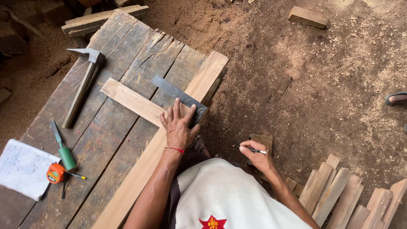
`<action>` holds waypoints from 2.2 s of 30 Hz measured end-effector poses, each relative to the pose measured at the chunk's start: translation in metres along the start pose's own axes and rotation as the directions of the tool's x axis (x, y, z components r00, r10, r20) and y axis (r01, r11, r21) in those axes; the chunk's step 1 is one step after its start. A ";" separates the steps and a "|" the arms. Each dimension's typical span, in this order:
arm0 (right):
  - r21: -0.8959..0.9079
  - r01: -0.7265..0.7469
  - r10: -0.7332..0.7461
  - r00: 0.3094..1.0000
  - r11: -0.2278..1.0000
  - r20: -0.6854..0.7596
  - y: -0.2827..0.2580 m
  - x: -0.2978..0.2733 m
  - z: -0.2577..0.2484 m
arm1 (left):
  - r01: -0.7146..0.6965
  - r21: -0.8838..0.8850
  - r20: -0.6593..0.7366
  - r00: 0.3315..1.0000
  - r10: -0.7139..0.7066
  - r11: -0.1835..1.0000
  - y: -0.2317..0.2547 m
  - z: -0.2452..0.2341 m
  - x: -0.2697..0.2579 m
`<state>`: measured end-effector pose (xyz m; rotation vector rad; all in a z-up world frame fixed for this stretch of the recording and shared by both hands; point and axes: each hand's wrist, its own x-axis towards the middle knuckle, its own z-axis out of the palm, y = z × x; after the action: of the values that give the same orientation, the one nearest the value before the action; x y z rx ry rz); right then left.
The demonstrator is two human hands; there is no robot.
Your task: The person measures and marks wooden beams using a square and a pencil. They then fit wooden pieces into slots in the beams and use a measuring tape to verify dimensions.
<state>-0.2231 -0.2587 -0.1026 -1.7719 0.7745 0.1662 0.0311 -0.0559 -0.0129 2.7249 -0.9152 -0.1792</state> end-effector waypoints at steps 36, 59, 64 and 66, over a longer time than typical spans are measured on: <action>0.152 0.489 -0.512 0.811 0.859 0.282 -0.135 0.160 -0.066 | 0.136 -0.149 0.025 0.991 -0.133 0.980 0.014 -0.004 0.002; 0.116 0.578 -0.580 0.745 0.808 0.329 -0.165 0.147 -0.038 | 0.141 -0.158 -0.004 0.990 -0.143 0.977 0.018 -0.003 0.005; 0.111 0.557 -0.559 0.759 0.823 0.335 -0.169 0.144 -0.038 | 0.138 -0.152 -0.008 0.990 -0.141 0.979 0.019 -0.006 0.006; 0.102 0.562 -0.560 0.758 0.821 0.336 -0.169 0.144 -0.038 | 0.140 -0.150 -0.007 0.990 -0.143 0.979 0.019 -0.006 0.006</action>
<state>-0.0246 -0.3286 -0.0221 -1.8340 -0.0407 0.0752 0.0260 -0.0729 -0.0015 2.6477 -0.6740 -0.2402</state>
